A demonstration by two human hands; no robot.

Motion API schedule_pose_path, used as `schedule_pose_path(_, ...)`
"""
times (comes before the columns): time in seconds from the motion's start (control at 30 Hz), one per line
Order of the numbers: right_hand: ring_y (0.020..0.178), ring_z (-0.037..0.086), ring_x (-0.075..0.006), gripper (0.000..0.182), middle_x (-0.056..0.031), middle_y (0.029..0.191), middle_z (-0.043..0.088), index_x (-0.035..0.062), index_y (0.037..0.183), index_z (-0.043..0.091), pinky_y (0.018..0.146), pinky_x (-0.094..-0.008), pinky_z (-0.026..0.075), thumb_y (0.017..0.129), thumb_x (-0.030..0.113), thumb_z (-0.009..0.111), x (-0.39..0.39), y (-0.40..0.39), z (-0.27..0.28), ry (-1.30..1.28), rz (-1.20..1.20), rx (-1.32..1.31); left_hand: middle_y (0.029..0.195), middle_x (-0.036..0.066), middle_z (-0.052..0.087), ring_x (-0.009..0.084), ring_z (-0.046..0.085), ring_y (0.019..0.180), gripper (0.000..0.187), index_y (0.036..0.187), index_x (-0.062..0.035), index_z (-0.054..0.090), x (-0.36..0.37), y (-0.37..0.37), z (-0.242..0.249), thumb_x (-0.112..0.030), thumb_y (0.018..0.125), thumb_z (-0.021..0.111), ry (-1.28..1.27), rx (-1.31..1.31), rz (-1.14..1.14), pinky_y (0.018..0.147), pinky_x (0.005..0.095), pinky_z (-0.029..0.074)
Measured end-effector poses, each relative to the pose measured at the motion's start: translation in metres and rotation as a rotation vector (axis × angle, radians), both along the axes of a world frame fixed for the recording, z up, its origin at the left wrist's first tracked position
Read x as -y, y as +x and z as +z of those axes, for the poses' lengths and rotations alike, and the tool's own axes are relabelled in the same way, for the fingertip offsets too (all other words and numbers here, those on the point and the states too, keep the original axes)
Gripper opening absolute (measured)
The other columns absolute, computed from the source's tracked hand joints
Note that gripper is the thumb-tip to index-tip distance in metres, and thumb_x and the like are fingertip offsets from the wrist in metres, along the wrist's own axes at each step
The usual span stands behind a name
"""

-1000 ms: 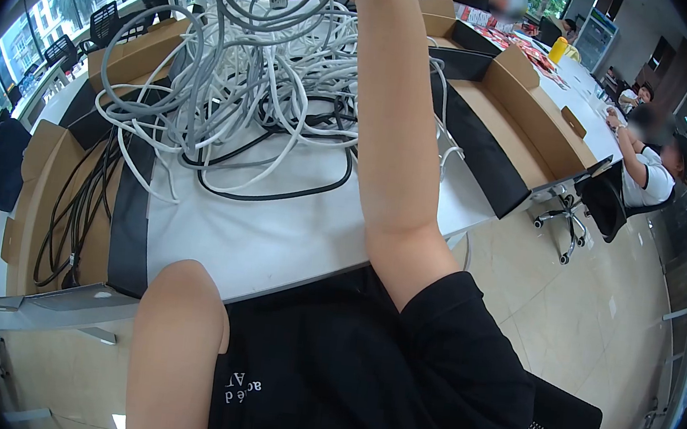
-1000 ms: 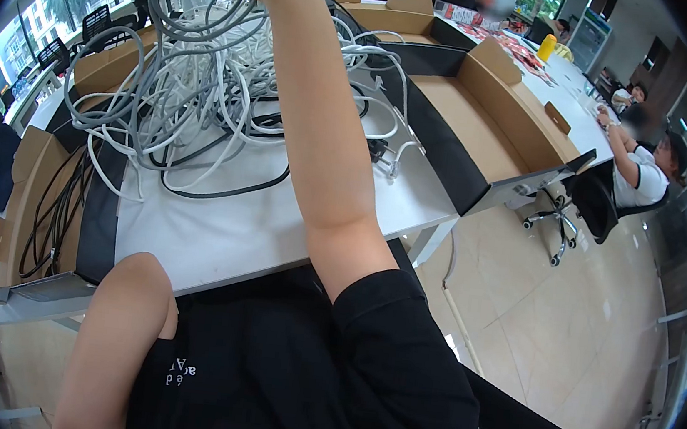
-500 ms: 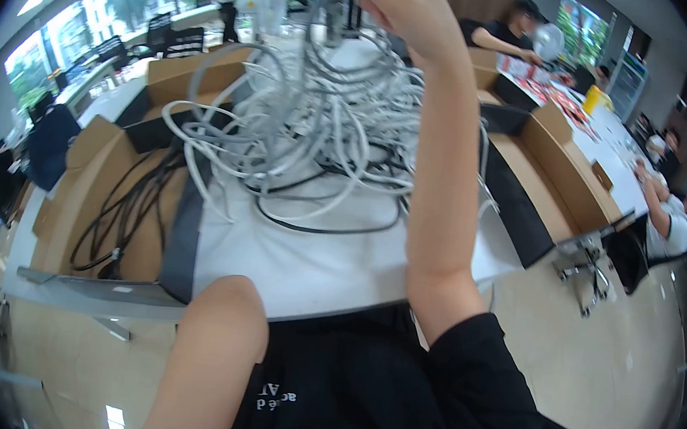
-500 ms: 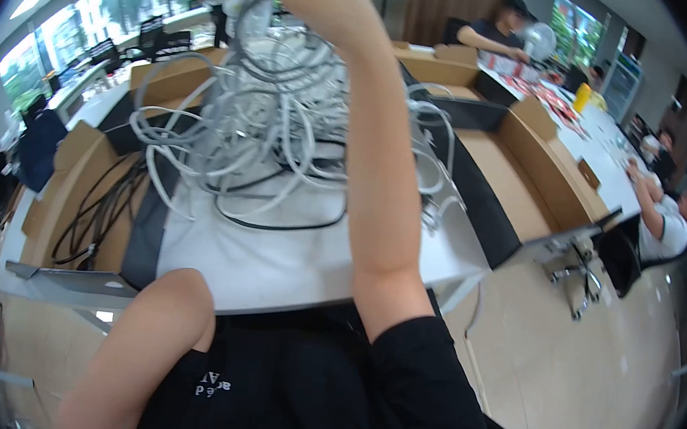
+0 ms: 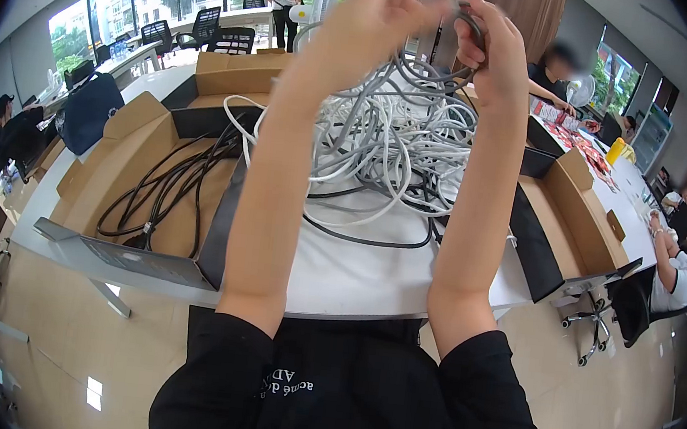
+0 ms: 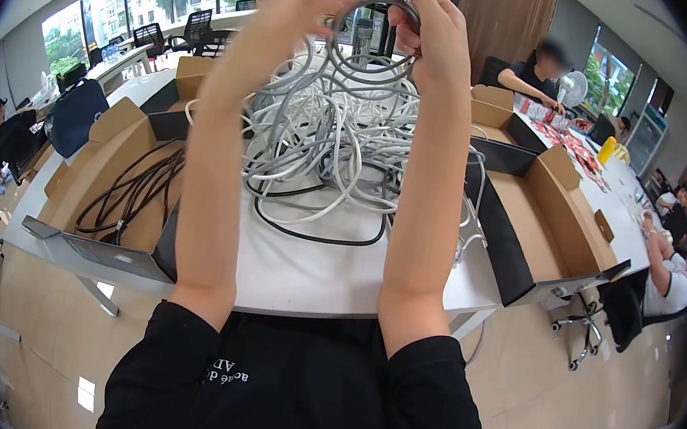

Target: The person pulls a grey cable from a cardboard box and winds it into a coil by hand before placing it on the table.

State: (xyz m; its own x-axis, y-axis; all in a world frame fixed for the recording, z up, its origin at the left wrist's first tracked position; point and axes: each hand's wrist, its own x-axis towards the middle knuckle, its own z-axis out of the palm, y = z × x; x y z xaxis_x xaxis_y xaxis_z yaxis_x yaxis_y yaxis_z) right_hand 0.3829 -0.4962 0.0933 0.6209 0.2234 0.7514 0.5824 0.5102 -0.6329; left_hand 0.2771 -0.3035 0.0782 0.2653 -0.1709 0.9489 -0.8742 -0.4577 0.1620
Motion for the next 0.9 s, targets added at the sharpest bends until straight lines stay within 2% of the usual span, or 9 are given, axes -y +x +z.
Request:
schedule_pose_path(0.03, 0.052, 0.04, -0.0064, 0.025, -0.0037, 0.075, 0.062, 0.0006, 0.108, 0.071, 0.047, -0.0239, 0.029, 0.099, 0.023, 0.066, 0.001, 0.001, -0.001, -0.011, 0.018, -0.01, 0.109, 0.018, 0.069, 0.0237, 0.07, 0.096, 0.073, 0.12, 0.0078, 0.063, 0.009, 0.022, -0.011, -0.055, 0.086, 0.078, -0.018, 0.03, 0.21, 0.084, 0.0346, 0.056)
schedule_pose_path(0.23, 0.052, 0.038, -0.0037, 0.029, 0.0011, 0.073, 0.057, -0.0018, 0.116, 0.071, 0.047, -0.0222, 0.027, 0.102, 0.022, 0.061, 0.004, 0.01, -0.003, 0.064, 0.392, -0.116, 0.115, 0.014, 0.07, 0.0212, 0.069, 0.105, 0.07, 0.127, 0.0038, 0.064, -0.005, 0.048, -0.021, -0.055, 0.089, 0.076, -0.062, -0.298, 0.208, 0.087, 0.0324, 0.054)
schedule_pose_path(0.27, 0.046, 0.039, -0.0082, 0.027, 0.0003, 0.066, 0.058, 0.0045, 0.108, 0.067, 0.043, -0.0242, 0.03, 0.108, 0.027, 0.053, 0.0, 0.007, -0.003, 0.076, 0.462, -0.166, 0.113, 0.011, 0.071, 0.0207, 0.07, 0.103, 0.063, 0.123, 0.001, 0.066, -0.007, 0.035, -0.015, -0.055, 0.094, 0.07, -0.004, -0.589, 0.103, 0.087, 0.0322, 0.055)
schedule_pose_path(0.37, 0.045, 0.042, -0.0098, 0.026, -0.0031, 0.073, 0.065, 0.0057, 0.117, 0.065, 0.042, -0.0238, 0.031, 0.108, 0.025, 0.05, -0.004, 0.008, -0.004, 0.005, 0.519, -0.011, 0.109, 0.008, 0.07, 0.02, 0.071, 0.102, 0.054, 0.115, -0.0034, 0.067, -0.02, 0.042, -0.025, -0.055, 0.101, 0.061, -0.037, -0.76, -0.392, 0.088, 0.0337, 0.057)
schedule_pose_path(0.47, 0.049, 0.05, -0.0121, 0.026, -0.0045, 0.078, 0.068, 0.0051, 0.12, 0.064, 0.044, -0.0262, 0.036, 0.107, 0.024, 0.053, -0.011, 0.01, -0.006, 0.046, 0.575, 0.102, 0.111, 0.007, 0.07, 0.0215, 0.071, 0.103, 0.053, 0.108, -0.0047, 0.068, -0.028, 0.06, -0.027, -0.055, 0.105, 0.051, -0.158, -0.59, -0.738, 0.091, 0.0373, 0.057)
schedule_pose_path(0.57, 0.056, 0.059, -0.0166, 0.027, -0.0069, 0.085, 0.07, 0.0043, 0.124, 0.063, 0.049, -0.0312, 0.046, 0.106, 0.022, 0.052, -0.021, 0.006, -0.012, 0.132, 0.557, 0.056, 0.1, 0.005, 0.062, 0.0173, 0.059, 0.086, 0.046, 0.101, -0.0065, 0.063, -0.047, 0.088, -0.027, -0.051, 0.106, 0.051, -0.31, -0.583, -1.135, 0.081, 0.0327, 0.047)
schedule_pose_path(0.63, 0.059, 0.062, -0.0189, 0.029, -0.0077, 0.087, 0.071, 0.0032, 0.128, 0.062, 0.055, -0.0339, 0.051, 0.106, 0.02, 0.051, -0.029, -0.008, -0.01, 0.161, 0.568, -0.055, 0.073, -0.004, 0.043, 0.008, 0.036, 0.053, 0.043, 0.087, -0.0135, 0.048, -0.026, 0.058, -0.014, -0.044, 0.114, 0.033, -0.498, -0.656, -1.371, 0.055, 0.0232, 0.032)
schedule_pose_path(0.77, 0.06, 0.063, -0.0201, 0.034, -0.0088, 0.091, 0.071, 0.0005, 0.135, 0.059, 0.062, -0.0341, 0.056, 0.105, 0.016, 0.05, -0.028, -0.011, -0.011, 0.137, 0.61, -0.062, 0.067, -0.007, 0.03, 0.0047, 0.027, 0.054, 0.047, 0.076, -0.0164, 0.041, -0.021, 0.035, -0.004, -0.049, 0.111, 0.041, -0.359, -0.514, -0.598, 0.051, 0.0244, 0.026)
schedule_pose_path(0.9, 0.06, 0.061, -0.0128, 0.035, -0.0045, 0.084, 0.068, -0.0013, 0.132, 0.061, 0.058, -0.026, 0.051, 0.108, 0.021, 0.051, -0.01, -0.021, -0.004, -0.106, 0.397, -0.026, 0.065, -0.003, 0.042, 0.0088, 0.043, 0.056, 0.049, 0.08, -0.0085, 0.054, -0.008, 0.037, -0.007, -0.046, 0.11, 0.044, -0.147, -0.253, 0.066, 0.052, 0.0279, 0.035)
